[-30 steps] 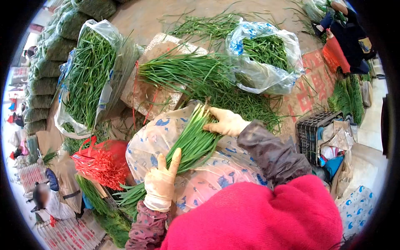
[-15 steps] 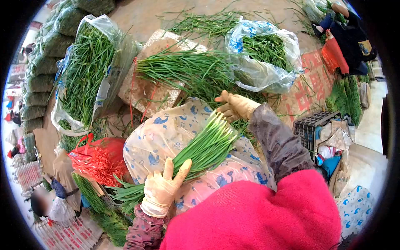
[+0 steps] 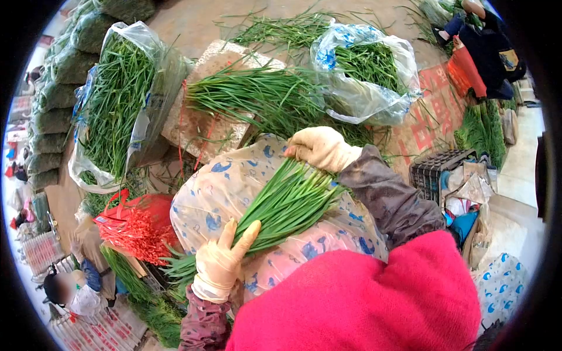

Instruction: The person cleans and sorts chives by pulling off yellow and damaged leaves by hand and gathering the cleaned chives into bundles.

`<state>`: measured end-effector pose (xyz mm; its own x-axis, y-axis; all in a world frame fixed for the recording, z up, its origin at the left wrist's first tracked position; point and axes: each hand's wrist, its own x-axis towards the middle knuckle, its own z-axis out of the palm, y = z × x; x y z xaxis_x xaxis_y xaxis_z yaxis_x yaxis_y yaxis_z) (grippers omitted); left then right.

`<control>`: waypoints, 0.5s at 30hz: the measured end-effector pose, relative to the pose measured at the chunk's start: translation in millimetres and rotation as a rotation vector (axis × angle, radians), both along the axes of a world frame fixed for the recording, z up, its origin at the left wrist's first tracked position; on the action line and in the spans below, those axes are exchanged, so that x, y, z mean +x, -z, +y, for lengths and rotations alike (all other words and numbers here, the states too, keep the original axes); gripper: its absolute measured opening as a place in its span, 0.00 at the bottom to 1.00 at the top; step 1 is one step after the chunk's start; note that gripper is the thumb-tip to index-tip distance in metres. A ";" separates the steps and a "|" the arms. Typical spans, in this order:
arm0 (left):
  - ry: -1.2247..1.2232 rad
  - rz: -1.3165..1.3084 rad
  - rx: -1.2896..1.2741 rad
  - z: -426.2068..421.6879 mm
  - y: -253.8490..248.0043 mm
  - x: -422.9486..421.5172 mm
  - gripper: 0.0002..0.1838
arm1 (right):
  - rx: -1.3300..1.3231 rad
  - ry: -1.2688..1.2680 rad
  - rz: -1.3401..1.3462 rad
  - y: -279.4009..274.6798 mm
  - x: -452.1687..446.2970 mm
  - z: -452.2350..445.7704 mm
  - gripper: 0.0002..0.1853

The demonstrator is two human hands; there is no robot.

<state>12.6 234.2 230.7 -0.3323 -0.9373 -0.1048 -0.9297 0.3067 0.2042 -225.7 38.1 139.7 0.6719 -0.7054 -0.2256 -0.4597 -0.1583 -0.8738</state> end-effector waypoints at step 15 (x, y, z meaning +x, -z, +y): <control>-0.845 1.552 0.995 10.6 39.9 1.2 0.29 | 0.034 0.100 0.559 64.1 -78.2 38.6 0.19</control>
<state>13.8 244.8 190.8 -0.2282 -0.6838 -0.6931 0.3395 -0.7231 0.6016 -303.9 76.7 75.6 0.3740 -0.7454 -0.5518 -0.8653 -0.0664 -0.4968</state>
